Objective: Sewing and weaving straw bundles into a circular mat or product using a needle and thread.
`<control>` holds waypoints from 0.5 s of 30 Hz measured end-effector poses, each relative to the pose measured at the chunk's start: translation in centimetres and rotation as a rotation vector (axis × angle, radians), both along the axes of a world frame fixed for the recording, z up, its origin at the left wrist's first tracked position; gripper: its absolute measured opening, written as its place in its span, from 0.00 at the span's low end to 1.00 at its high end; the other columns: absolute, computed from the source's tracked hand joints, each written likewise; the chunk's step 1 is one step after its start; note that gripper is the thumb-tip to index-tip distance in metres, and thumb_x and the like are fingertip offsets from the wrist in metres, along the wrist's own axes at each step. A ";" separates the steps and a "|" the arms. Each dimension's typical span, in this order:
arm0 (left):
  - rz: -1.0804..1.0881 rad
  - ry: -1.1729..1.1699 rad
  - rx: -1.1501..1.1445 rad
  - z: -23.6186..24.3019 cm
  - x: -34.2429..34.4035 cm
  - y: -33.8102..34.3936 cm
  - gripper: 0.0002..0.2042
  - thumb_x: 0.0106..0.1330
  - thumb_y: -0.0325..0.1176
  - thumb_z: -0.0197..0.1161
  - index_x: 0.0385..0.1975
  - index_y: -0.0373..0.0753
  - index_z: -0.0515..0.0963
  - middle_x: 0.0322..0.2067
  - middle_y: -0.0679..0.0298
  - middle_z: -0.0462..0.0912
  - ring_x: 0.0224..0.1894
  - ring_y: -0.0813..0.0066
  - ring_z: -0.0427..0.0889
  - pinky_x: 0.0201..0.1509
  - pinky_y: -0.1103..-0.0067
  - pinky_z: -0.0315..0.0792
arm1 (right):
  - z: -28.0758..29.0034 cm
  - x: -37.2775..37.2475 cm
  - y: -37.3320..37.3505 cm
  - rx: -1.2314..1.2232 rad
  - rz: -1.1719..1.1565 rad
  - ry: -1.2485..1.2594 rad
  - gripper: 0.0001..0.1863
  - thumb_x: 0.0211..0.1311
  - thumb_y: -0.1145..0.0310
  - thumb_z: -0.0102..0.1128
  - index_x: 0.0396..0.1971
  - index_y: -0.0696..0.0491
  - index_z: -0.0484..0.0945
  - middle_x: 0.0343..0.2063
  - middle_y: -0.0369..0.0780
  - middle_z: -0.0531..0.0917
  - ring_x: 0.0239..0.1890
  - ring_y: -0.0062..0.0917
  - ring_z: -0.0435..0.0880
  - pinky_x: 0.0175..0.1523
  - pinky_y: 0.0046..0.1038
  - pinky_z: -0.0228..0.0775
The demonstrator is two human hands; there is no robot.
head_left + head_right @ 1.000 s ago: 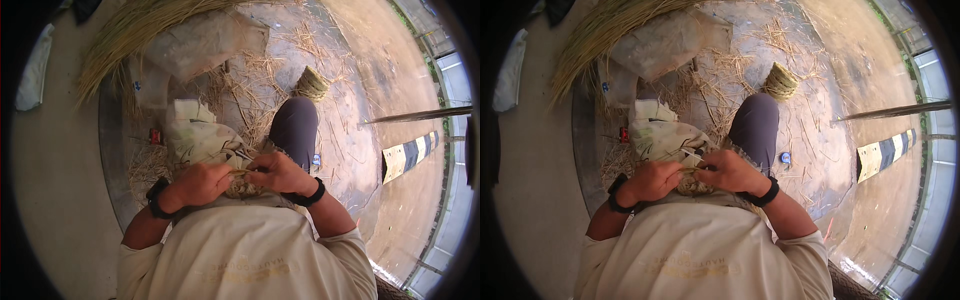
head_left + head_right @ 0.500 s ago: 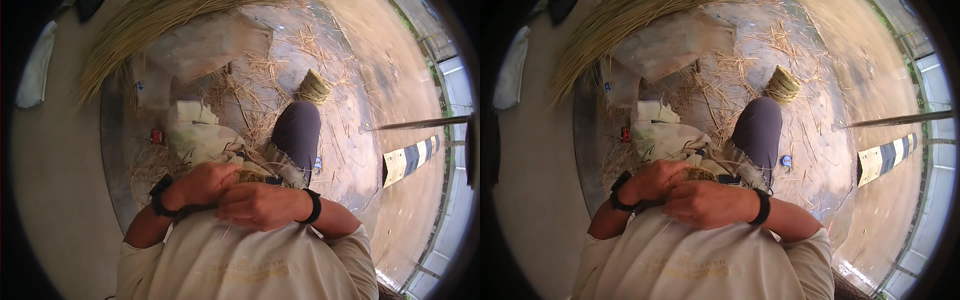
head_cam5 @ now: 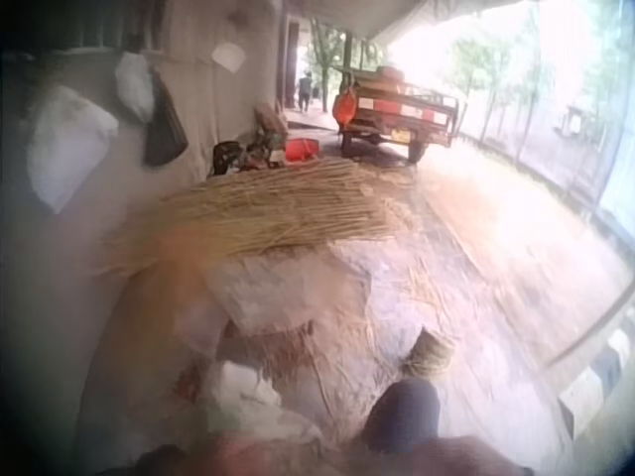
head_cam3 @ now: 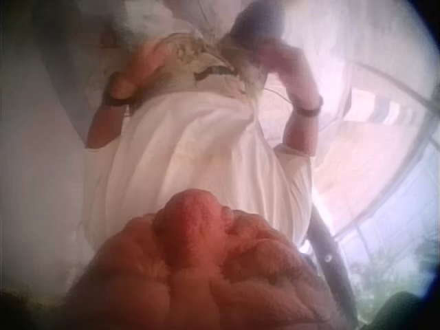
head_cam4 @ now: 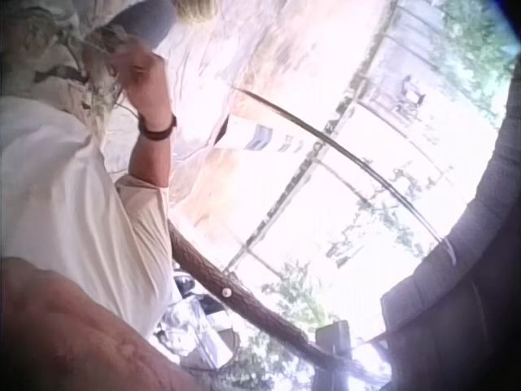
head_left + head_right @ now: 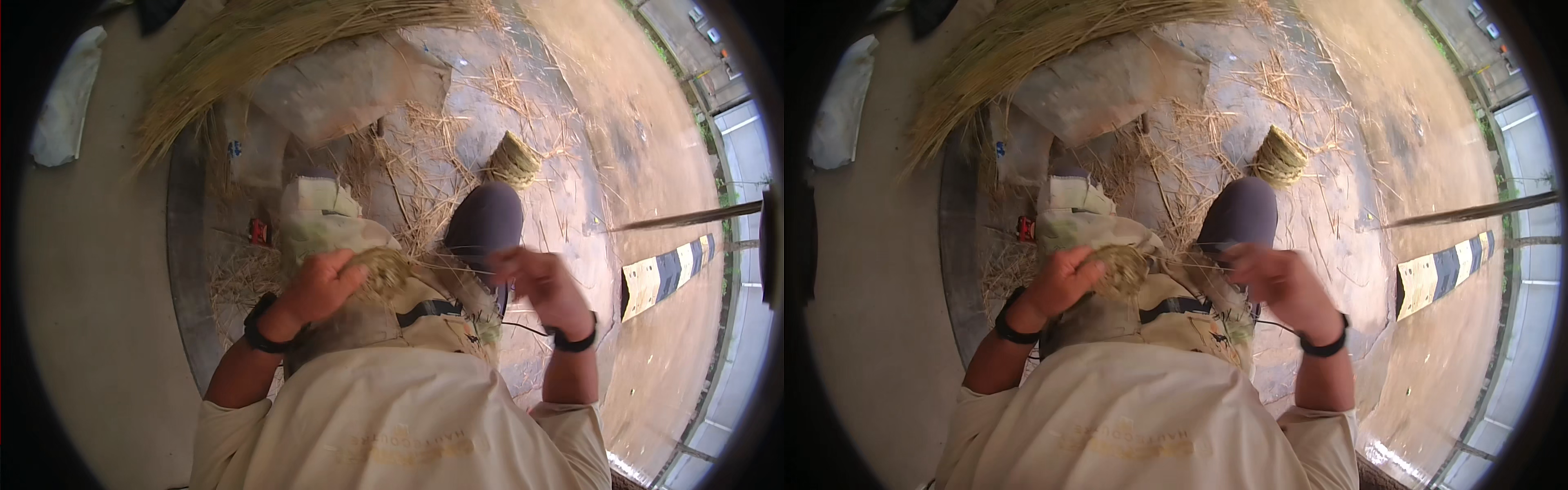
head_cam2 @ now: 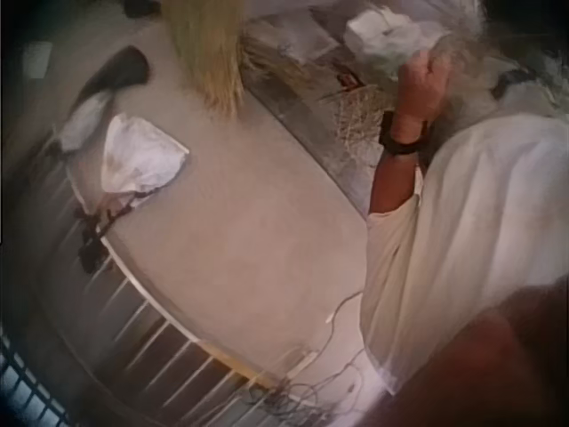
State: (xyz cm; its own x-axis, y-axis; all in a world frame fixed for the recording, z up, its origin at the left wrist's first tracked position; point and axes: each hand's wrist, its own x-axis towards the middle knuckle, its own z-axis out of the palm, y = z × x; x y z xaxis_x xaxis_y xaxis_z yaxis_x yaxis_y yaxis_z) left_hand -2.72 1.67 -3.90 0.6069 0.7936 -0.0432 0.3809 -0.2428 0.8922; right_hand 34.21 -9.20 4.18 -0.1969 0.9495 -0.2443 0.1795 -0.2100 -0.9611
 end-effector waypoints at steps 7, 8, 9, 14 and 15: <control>0.487 0.427 0.325 3.7 -11.7 6.1 0.15 0.74 0.38 0.59 0.34 0.30 0.75 0.26 0.39 0.78 0.28 0.43 0.82 0.32 0.61 0.73 | -4.0 24.9 -11.1 0.329 -0.577 -1.133 0.33 0.56 0.88 0.48 0.66 0.62 0.73 0.39 0.46 0.83 0.35 0.31 0.82 0.41 0.28 0.74; 0.567 0.496 0.392 3.8 -13.4 6.7 0.15 0.74 0.38 0.58 0.34 0.30 0.75 0.26 0.37 0.79 0.29 0.39 0.83 0.32 0.60 0.73 | -4.4 28.6 -14.3 0.277 -0.620 -1.203 0.35 0.54 0.91 0.45 0.67 0.62 0.72 0.40 0.48 0.83 0.36 0.34 0.83 0.43 0.32 0.77; 0.597 0.500 0.390 3.9 -14.6 7.2 0.15 0.74 0.38 0.58 0.34 0.30 0.75 0.27 0.37 0.79 0.30 0.37 0.82 0.33 0.59 0.73 | -5.3 31.1 -17.2 0.312 -0.724 -1.203 0.32 0.57 0.87 0.47 0.66 0.63 0.73 0.38 0.47 0.82 0.39 0.35 0.83 0.40 0.30 0.76; 0.621 0.439 0.297 3.7 -13.5 6.8 0.14 0.74 0.38 0.59 0.36 0.30 0.75 0.29 0.37 0.80 0.32 0.34 0.81 0.33 0.58 0.74 | -0.6 17.5 -11.7 0.081 -1.109 -0.392 0.18 0.78 0.66 0.54 0.60 0.57 0.80 0.27 0.23 0.72 0.18 0.05 0.58 0.19 0.15 0.47; 0.556 0.428 0.294 3.8 -11.5 6.2 0.13 0.73 0.38 0.59 0.37 0.30 0.76 0.28 0.38 0.80 0.33 0.35 0.82 0.34 0.58 0.74 | -1.4 15.2 -10.5 0.058 -1.043 -0.333 0.18 0.76 0.69 0.55 0.60 0.57 0.80 0.26 0.22 0.70 0.19 0.04 0.58 0.21 0.14 0.45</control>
State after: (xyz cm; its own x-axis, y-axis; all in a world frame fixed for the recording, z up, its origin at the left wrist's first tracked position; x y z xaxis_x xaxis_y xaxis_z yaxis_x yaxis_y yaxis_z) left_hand -14.24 7.91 -0.07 0.0924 0.9929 0.0751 0.8148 -0.1187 0.5675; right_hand 49.45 -19.71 2.76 0.7776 0.6229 -0.0860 0.1925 -0.3660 -0.9105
